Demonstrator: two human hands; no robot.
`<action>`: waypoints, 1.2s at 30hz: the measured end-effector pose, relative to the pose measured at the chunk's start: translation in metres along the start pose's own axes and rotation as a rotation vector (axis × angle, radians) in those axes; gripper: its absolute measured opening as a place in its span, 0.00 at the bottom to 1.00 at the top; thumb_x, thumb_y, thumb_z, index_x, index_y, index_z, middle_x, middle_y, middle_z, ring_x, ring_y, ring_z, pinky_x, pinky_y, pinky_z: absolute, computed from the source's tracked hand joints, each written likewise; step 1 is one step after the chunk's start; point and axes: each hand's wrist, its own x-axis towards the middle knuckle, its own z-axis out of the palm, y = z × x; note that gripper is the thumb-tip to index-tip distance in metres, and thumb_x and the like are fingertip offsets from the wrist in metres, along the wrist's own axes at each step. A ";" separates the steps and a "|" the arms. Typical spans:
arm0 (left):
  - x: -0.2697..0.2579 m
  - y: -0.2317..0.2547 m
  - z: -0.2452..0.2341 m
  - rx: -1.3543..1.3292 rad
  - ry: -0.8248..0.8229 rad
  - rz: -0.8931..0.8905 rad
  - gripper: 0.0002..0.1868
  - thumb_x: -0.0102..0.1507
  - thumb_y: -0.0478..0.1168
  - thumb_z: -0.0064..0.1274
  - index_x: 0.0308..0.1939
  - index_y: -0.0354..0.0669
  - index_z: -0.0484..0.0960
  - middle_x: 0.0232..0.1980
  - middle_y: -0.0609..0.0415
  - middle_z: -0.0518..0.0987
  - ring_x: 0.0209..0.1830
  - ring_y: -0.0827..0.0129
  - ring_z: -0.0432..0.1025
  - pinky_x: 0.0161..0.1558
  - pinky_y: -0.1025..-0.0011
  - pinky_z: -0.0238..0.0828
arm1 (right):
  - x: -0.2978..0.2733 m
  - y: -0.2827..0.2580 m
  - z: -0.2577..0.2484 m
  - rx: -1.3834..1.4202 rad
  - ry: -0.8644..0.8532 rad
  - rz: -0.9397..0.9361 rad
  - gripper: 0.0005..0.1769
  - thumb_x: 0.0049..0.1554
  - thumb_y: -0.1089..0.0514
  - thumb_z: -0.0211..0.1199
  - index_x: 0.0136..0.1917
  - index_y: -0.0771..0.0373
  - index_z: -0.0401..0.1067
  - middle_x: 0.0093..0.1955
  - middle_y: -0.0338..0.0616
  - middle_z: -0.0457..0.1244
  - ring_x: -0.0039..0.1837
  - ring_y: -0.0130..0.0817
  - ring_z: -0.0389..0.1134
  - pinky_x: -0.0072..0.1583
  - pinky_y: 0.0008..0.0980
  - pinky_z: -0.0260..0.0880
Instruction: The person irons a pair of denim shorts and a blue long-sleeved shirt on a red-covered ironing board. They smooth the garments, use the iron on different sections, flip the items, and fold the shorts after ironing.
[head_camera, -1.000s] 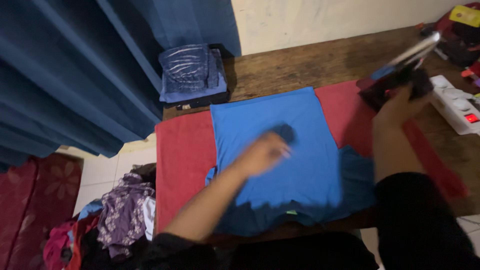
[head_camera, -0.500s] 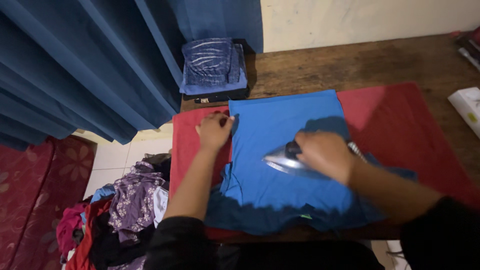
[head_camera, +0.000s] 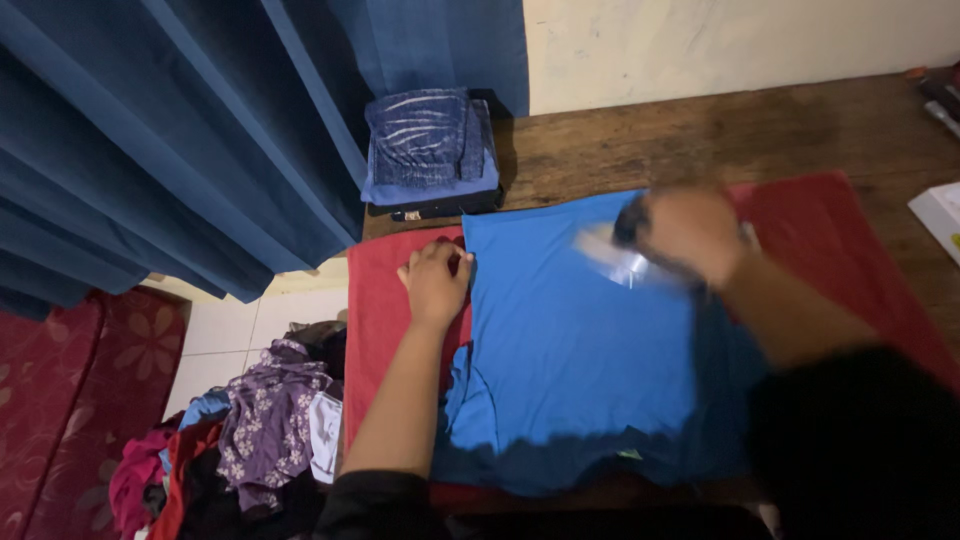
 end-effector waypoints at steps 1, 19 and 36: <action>0.001 0.001 0.000 -0.001 0.000 -0.007 0.09 0.62 0.49 0.59 0.36 0.50 0.85 0.48 0.57 0.82 0.54 0.56 0.70 0.59 0.53 0.53 | -0.021 -0.010 0.003 -0.018 -0.080 -0.082 0.19 0.56 0.40 0.60 0.51 0.54 0.77 0.48 0.50 0.72 0.50 0.48 0.75 0.54 0.47 0.75; 0.006 0.000 0.000 -0.043 0.037 -0.041 0.09 0.61 0.49 0.59 0.34 0.50 0.84 0.45 0.57 0.82 0.53 0.56 0.71 0.55 0.52 0.57 | 0.007 0.002 0.001 0.016 0.069 -0.021 0.18 0.53 0.47 0.64 0.52 0.56 0.77 0.44 0.53 0.71 0.46 0.51 0.74 0.49 0.50 0.74; 0.004 -0.005 0.007 -0.083 0.080 -0.062 0.10 0.61 0.49 0.59 0.35 0.48 0.85 0.44 0.56 0.83 0.51 0.55 0.73 0.54 0.52 0.58 | 0.050 -0.051 -0.007 -0.026 0.065 0.051 0.20 0.55 0.42 0.65 0.49 0.61 0.78 0.47 0.55 0.70 0.50 0.54 0.73 0.51 0.50 0.73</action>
